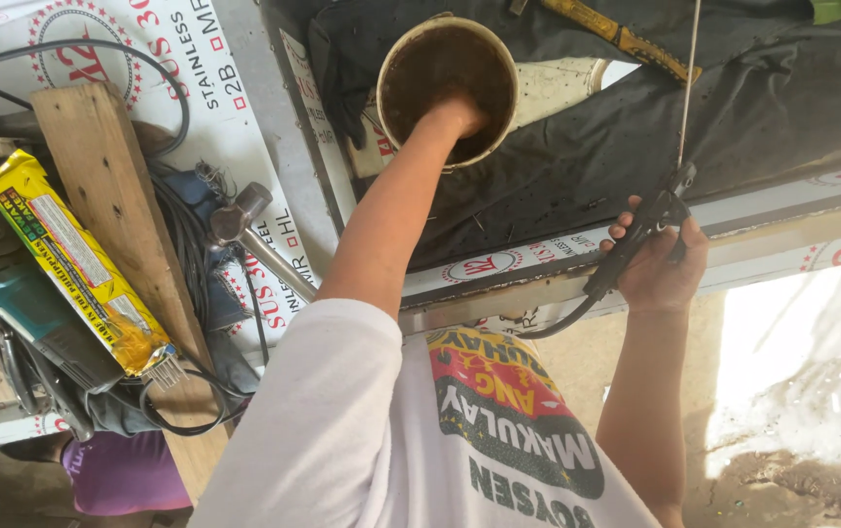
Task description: The recorder is welding metal pieces together using a welding rod and electrode holder.
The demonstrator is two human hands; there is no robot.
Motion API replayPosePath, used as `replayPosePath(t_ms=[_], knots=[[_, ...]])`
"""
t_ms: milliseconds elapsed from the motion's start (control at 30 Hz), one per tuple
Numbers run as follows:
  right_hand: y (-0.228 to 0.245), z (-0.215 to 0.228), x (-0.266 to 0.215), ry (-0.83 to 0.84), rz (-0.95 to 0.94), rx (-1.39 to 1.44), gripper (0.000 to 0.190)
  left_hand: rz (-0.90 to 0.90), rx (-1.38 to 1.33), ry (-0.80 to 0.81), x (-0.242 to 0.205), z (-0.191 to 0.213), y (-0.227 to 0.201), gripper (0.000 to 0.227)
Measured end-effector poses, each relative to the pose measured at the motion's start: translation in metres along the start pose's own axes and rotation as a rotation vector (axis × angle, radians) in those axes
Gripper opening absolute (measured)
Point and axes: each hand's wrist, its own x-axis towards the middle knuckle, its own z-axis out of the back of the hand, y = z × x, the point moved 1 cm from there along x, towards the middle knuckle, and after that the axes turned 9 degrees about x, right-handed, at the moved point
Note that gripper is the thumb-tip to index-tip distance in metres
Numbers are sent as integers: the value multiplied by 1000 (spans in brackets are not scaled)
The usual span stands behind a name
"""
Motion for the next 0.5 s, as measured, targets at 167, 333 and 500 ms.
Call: replayPosePath(t_ms=[167, 333, 500], knots=[[0, -6, -2, -19, 29, -34, 77, -99, -34, 169, -66, 70, -8, 56], [0, -1, -4, -6, 6, -35, 76, -163, -141, -158, -115, 101, -16, 57], [0, 1, -3, 10, 10, -28, 79, -406, -220, -656, -113, 98, -6, 51]])
